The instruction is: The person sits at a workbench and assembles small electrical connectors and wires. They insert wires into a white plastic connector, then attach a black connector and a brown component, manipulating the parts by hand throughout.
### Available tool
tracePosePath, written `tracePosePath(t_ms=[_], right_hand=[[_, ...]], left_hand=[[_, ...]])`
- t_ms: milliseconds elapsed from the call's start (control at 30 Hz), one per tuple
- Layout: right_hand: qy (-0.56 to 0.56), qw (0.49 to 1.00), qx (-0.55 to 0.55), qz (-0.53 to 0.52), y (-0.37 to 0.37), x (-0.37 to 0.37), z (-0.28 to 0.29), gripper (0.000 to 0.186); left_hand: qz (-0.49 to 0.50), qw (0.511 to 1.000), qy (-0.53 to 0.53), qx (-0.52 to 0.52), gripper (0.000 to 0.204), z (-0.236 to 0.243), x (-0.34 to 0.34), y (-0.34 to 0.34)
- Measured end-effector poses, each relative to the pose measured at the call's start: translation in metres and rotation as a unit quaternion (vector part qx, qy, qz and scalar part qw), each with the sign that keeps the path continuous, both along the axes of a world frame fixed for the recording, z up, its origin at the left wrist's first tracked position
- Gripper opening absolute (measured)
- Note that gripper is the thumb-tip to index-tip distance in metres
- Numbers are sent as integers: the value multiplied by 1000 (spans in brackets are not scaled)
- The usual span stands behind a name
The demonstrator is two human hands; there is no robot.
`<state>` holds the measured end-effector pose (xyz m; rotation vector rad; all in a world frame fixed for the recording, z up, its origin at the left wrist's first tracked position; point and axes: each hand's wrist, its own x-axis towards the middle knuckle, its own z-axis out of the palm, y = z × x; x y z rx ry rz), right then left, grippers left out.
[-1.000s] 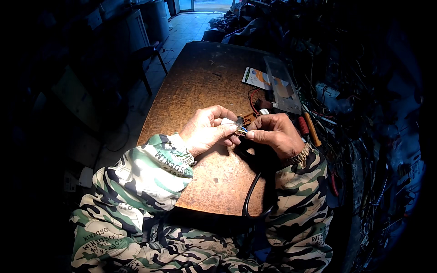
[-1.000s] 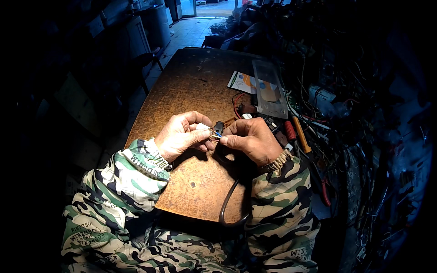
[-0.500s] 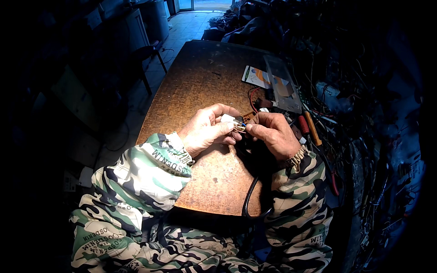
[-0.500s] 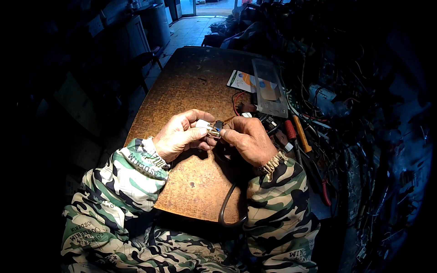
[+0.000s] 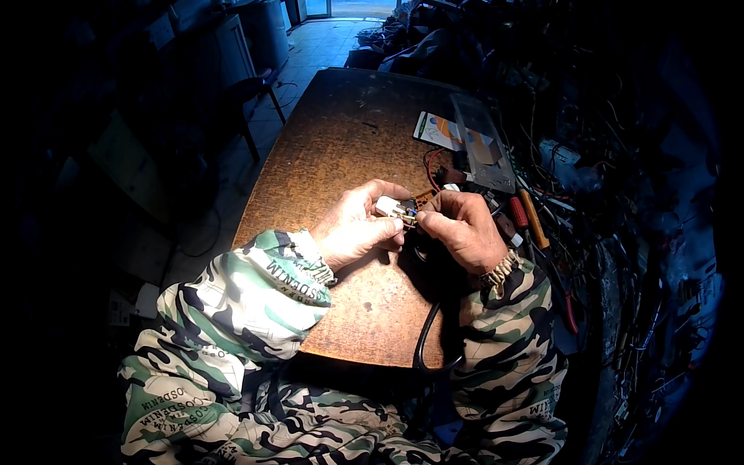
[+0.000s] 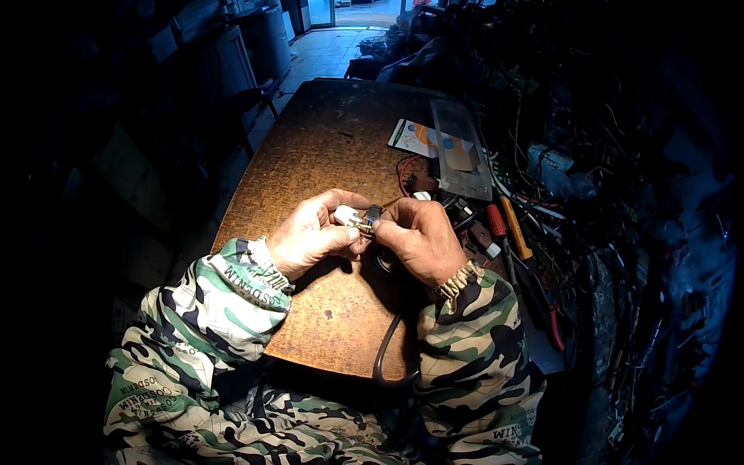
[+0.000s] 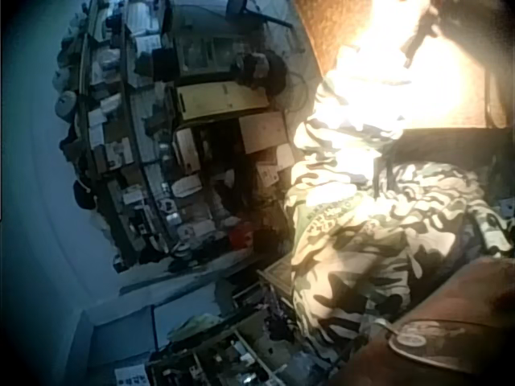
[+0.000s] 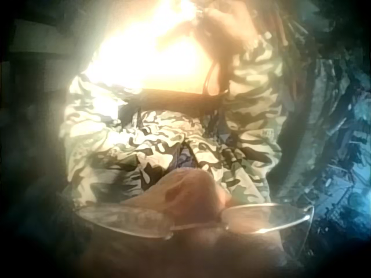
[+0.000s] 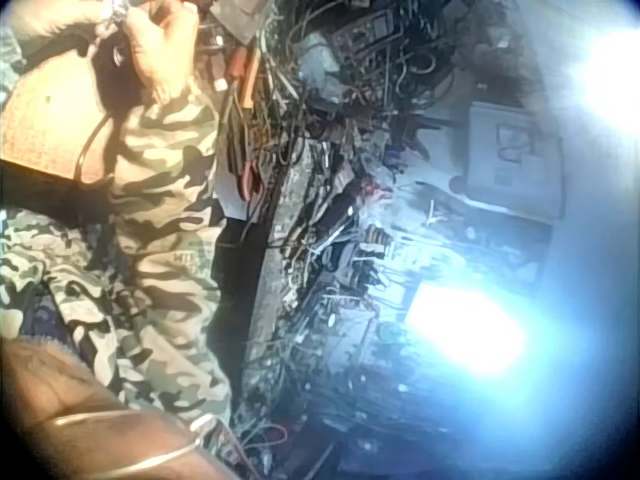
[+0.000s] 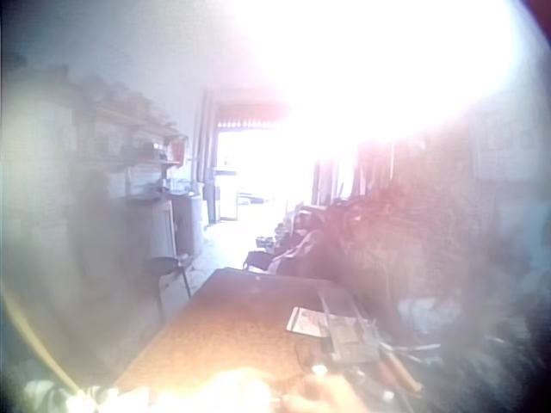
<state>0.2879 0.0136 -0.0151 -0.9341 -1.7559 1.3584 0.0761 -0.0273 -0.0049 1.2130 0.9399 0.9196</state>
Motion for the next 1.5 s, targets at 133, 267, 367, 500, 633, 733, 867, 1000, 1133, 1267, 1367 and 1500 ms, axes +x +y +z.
tracePosePath(t_ms=[133,267,367,500,633,733,867,1000,1133,1267,1367,1500], right_hand=[[-16,1000,21,-6,0,1,1,26],[-23,999,27,-7,-3,2,1,27],[-21,999,33,13,-1,-11,0,26],[-22,999,19,-14,-7,-2,5,26],[-21,1000,7,-13,-5,2,2,25],[-42,998,37,20,0,-4,-1,24],[-32,998,49,18,-3,5,2,23],[-31,997,73,-5,-5,5,3,21],[-48,989,136,-9,-2,-6,-3,21],[-102,974,198,-34,-6,-2,4,22],[-97,978,183,-30,-6,-2,2,24],[-78,984,159,-20,-8,-2,4,26]], left_hand=[[5,1000,12,3,46,2,2,0],[-1,1000,21,4,44,1,4,0],[17,1000,26,-1,43,0,-8,-6],[-19,1000,-19,-13,46,2,-1,-1],[-45,992,-103,-53,49,8,-5,4],[-29,998,-39,-44,44,11,-13,-1],[-59,998,-17,-16,39,8,-8,6],[-49,999,7,6,35,10,-7,4],[-42,998,43,4,30,8,-20,2],[-72,992,104,22,29,9,-13,4],[-61,989,132,32,29,7,-10,2],[-67,984,154,60,29,11,-7,-1]])
